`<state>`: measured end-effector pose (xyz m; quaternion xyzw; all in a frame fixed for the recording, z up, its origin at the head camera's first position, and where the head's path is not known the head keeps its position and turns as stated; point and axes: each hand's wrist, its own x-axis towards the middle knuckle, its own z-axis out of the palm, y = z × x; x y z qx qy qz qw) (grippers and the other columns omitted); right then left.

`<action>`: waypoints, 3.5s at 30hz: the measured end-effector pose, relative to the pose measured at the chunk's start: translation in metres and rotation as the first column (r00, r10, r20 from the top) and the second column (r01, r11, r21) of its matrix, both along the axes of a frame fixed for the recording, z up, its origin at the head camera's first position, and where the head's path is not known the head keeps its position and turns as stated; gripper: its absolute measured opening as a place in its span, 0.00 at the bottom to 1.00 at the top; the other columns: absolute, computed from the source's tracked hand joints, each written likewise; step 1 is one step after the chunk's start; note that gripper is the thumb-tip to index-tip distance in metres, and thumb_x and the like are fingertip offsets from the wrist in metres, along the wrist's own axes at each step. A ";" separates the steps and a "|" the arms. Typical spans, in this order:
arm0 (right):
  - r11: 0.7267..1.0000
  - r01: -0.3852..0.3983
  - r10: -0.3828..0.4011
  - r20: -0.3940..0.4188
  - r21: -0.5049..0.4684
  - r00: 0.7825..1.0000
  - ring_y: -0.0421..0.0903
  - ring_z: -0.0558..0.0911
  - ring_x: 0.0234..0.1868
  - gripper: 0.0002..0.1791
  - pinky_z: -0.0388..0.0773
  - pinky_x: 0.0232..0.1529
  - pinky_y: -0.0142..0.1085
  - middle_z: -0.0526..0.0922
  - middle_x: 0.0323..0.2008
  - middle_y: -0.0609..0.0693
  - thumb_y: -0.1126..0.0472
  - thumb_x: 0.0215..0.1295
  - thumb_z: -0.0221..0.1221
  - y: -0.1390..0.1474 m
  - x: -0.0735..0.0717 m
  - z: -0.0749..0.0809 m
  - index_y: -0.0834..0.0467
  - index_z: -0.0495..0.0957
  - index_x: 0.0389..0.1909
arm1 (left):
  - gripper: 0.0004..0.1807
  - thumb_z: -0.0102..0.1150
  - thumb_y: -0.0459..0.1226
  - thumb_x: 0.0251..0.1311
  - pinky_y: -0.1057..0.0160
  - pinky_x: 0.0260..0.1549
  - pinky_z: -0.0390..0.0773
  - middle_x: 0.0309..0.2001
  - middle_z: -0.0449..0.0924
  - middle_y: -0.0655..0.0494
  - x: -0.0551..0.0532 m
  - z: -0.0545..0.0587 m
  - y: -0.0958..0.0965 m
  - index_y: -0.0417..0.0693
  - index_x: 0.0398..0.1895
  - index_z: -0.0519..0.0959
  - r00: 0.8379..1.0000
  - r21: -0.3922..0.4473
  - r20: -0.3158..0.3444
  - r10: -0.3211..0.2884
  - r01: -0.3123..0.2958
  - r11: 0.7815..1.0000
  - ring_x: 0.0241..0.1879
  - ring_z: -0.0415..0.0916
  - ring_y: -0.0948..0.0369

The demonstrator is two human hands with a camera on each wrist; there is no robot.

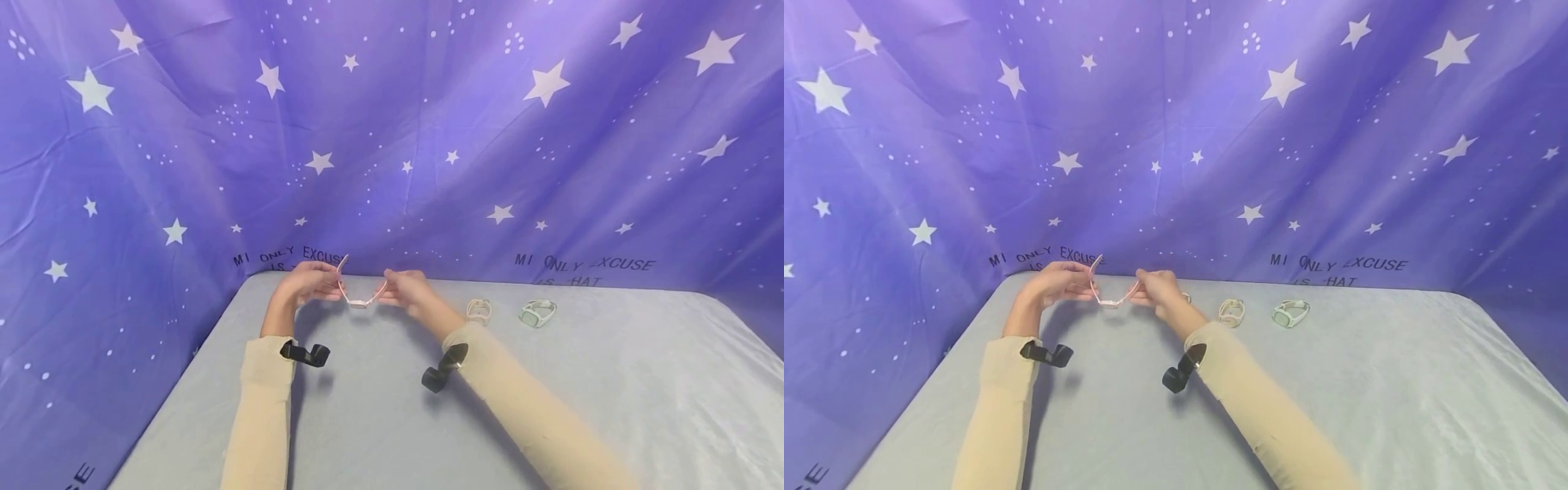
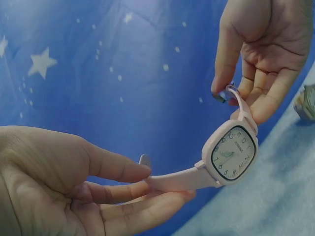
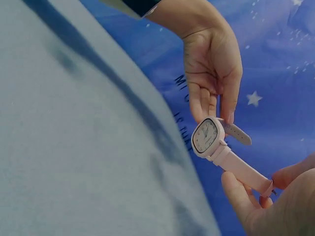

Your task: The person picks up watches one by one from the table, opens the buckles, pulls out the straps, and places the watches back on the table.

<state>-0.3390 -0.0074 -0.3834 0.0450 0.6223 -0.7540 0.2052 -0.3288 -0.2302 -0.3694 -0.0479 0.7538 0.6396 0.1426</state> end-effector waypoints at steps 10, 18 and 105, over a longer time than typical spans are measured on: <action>1.000 0.001 -0.001 0.015 0.021 1.000 0.46 0.86 0.29 0.22 0.85 0.52 0.44 0.84 0.43 0.69 0.66 0.78 0.50 -0.011 -0.007 -0.025 0.75 0.68 0.65 | 0.24 0.50 0.27 0.72 0.64 0.40 0.88 0.39 0.84 0.43 -0.008 -0.017 -0.007 0.22 0.67 0.63 0.998 -0.014 0.058 0.007 -0.006 1.000 0.30 0.84 0.61; 0.993 0.004 0.002 -0.048 0.121 0.999 0.41 0.81 0.25 0.19 0.88 0.37 0.36 0.83 0.39 0.63 0.65 0.75 0.55 -0.022 -0.005 -0.033 0.74 0.72 0.60 | 0.23 0.51 0.27 0.71 0.63 0.38 0.88 0.34 0.84 0.46 -0.009 -0.024 -0.007 0.23 0.66 0.64 0.996 -0.019 0.084 0.028 -0.026 0.999 0.28 0.84 0.61; 0.905 0.137 -0.027 -0.267 0.403 0.963 0.61 0.77 0.62 0.31 0.75 0.66 0.50 0.74 0.65 0.66 0.66 0.61 0.63 -0.041 0.009 -0.043 0.66 0.69 0.65 | 0.21 0.56 0.34 0.69 0.55 0.47 0.87 0.42 0.79 0.46 -0.017 -0.034 0.011 0.27 0.60 0.73 0.989 -0.257 0.103 0.104 -0.075 0.963 0.36 0.80 0.58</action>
